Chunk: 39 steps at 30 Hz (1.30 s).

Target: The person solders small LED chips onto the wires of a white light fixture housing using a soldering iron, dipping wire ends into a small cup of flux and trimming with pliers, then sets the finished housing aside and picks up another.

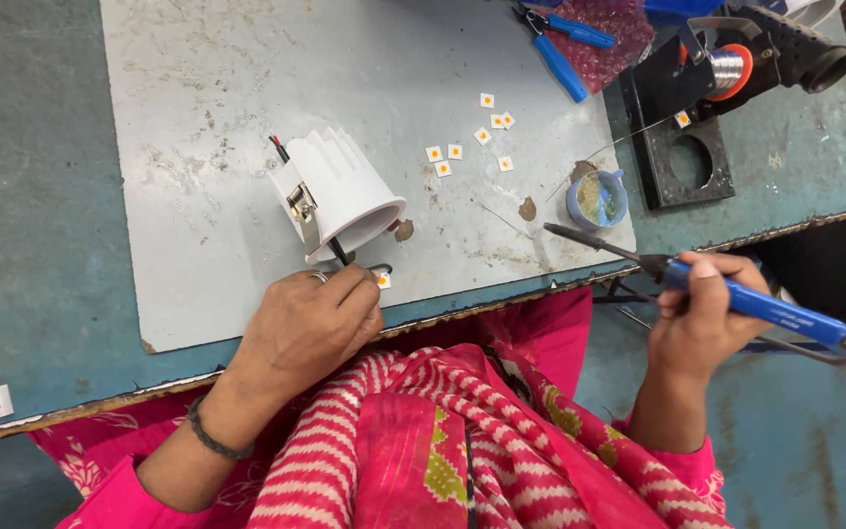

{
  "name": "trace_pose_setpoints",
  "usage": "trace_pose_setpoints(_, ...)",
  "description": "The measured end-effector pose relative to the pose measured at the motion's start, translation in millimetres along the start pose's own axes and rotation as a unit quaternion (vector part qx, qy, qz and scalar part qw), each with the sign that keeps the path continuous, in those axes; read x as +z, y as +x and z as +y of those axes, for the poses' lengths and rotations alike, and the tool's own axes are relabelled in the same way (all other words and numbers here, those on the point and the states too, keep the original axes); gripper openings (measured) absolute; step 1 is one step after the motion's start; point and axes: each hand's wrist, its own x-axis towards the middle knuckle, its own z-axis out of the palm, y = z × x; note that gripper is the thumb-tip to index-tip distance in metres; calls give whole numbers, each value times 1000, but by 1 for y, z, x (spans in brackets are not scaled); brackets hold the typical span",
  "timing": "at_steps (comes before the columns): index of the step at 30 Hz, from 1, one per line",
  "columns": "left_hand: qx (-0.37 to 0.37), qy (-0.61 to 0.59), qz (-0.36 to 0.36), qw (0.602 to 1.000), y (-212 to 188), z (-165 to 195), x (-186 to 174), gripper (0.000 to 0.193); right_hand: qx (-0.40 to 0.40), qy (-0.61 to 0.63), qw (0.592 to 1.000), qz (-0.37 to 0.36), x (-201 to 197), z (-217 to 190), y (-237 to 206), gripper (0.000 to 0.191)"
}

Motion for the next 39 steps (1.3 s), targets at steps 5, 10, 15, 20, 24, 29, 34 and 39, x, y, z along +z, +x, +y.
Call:
trace_pose_setpoints(5, 3, 0, -3, 1000, 2, -1, -1, 15, 166, 225, 960, -6, -8, -1, 15, 21)
trace_pose_setpoints(10, -9, -12, 1, 1000, 3, -1, 0, 14, 319, 370, 870, -64, -15, 3, 23, 30)
trace_pose_setpoints(15, -15, -31, -7, 999, 2, -3, -3, 14, 351, 391, 847, -85, -12, 9, 22, 32)
trace_pose_setpoints(20, -12, -44, 2, 999, 2, -3, -4, 15, 355, 393, 842, -100, 0, 6, 22, 33)
trace_pose_setpoints(24, -2, -23, 4, 1000, 0, -5, -2, 16, 314, 358, 868, -140, 17, 2, 16, 29)
trace_pose_setpoints(29, 8, -22, 23, 999, -3, -5, -1, 16, 265, 330, 897, -126, 40, -4, -4, 24)
trace_pose_setpoints(34, 6, -26, 19, 999, 0, -2, -3, 16, 119, 172, 960, -185, 62, -9, -20, 26)
trace_pose_setpoints(39, 6, -2, 17, 1000, 0, 2, -3, 14, 79, 110, 965, -226, 76, -18, -32, 25)
